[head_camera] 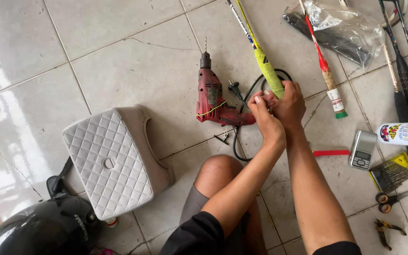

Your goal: The person applies black tape to the frame of a badminton racket and uses a metal file to smooth parts of the frame while sitting on the floor among various tools.

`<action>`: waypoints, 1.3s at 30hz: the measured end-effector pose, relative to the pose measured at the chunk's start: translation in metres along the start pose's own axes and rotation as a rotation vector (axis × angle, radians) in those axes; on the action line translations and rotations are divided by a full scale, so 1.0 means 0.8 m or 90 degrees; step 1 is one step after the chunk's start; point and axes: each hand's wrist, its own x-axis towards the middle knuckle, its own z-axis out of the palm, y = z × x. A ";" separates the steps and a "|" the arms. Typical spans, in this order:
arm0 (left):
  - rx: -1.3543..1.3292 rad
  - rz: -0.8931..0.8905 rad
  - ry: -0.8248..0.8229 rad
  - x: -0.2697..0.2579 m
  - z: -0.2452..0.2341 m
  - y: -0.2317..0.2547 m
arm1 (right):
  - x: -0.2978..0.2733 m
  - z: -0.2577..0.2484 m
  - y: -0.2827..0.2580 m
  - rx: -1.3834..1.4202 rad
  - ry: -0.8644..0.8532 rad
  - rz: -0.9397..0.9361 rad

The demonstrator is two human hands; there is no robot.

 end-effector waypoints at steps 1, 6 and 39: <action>0.000 -0.001 0.000 0.006 -0.002 -0.002 | 0.004 0.001 0.003 -0.001 0.000 0.000; -0.009 -0.046 -0.004 0.001 -0.004 0.007 | -0.011 -0.021 0.046 -0.057 -0.085 0.077; 0.081 -0.200 -0.346 -0.026 -0.008 0.120 | -0.475 -0.422 0.394 0.037 0.151 0.251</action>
